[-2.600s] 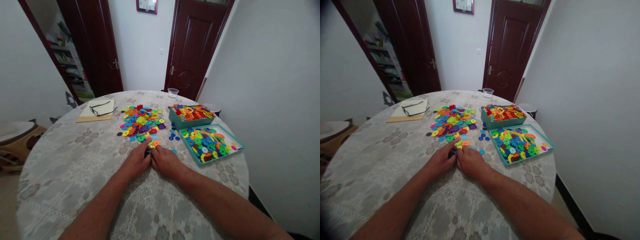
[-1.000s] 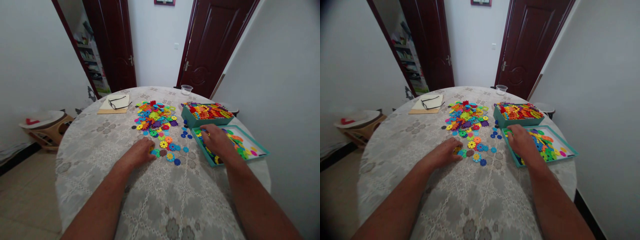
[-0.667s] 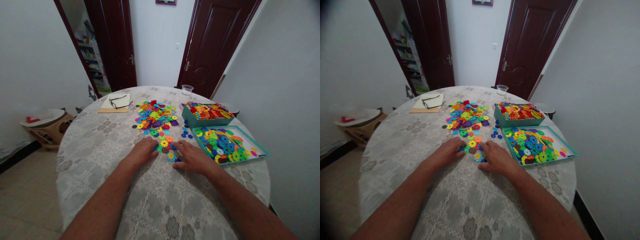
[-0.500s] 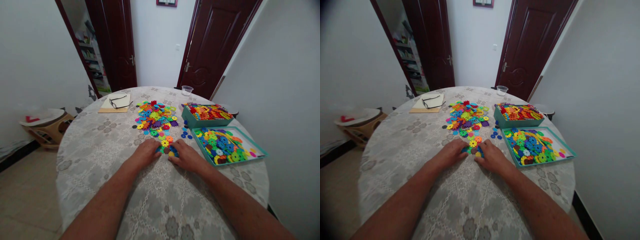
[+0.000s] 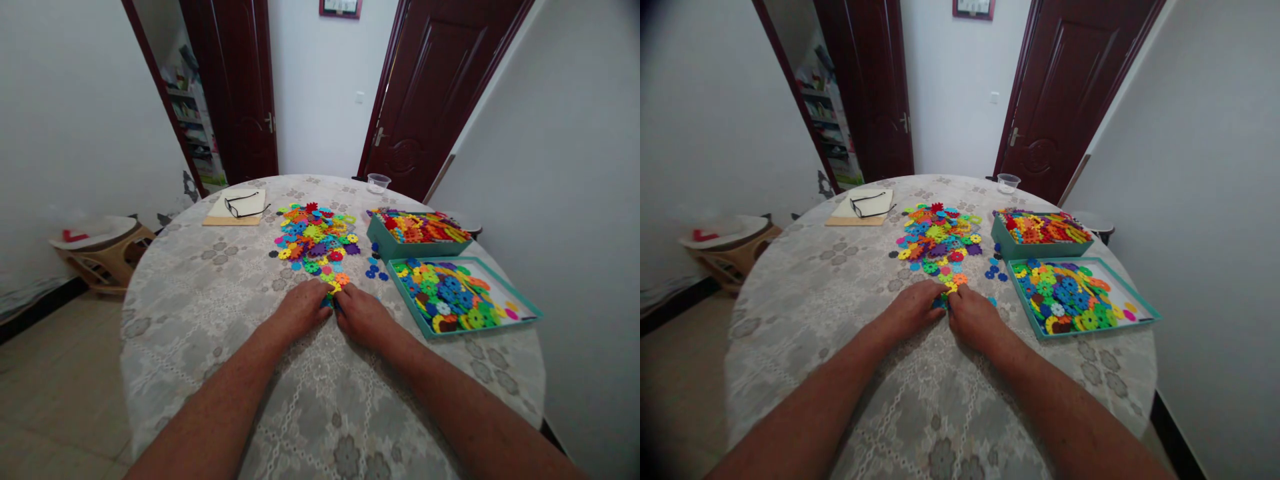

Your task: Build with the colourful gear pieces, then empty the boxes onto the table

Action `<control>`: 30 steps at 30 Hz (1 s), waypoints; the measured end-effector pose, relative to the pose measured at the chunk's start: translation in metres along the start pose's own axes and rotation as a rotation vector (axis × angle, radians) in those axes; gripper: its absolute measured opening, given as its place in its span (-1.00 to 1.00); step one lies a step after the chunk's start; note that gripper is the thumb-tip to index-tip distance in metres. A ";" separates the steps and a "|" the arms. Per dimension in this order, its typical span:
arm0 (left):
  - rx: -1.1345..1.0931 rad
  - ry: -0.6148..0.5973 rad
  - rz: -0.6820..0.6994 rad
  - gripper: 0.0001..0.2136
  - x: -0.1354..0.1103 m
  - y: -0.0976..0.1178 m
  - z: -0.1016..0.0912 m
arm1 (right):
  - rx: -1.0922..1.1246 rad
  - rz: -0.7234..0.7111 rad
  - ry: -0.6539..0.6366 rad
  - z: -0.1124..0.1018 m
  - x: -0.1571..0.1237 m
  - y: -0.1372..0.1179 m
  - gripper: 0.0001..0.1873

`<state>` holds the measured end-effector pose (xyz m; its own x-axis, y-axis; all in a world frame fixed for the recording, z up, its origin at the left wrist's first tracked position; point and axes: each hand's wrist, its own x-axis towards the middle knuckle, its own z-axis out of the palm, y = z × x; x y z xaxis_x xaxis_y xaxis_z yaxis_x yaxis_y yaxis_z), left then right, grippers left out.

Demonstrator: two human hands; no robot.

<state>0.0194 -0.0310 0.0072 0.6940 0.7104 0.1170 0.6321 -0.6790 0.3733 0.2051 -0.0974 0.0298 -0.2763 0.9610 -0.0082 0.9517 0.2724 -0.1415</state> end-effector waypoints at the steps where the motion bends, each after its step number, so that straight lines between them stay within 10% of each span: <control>1: 0.002 -0.001 0.003 -0.59 0.000 0.001 -0.001 | -0.005 0.021 -0.003 -0.002 0.000 0.000 -0.67; 13: 0.078 0.011 -0.097 -0.58 -0.008 0.004 -0.021 | 0.154 0.072 0.278 -0.020 -0.014 0.079 -0.55; 22: 0.119 0.031 -0.161 -0.59 -0.009 -0.007 -0.028 | -0.260 0.517 0.335 -0.056 -0.051 0.163 -0.50; 30: 0.108 -0.010 -0.209 -0.65 -0.014 -0.015 -0.040 | -0.167 0.344 0.418 -0.059 -0.042 0.129 -0.63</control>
<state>-0.0135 -0.0235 0.0366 0.5475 0.8359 0.0378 0.7952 -0.5338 0.2875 0.3477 -0.0998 0.0699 0.0980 0.9232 0.3717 0.9952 -0.0891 -0.0412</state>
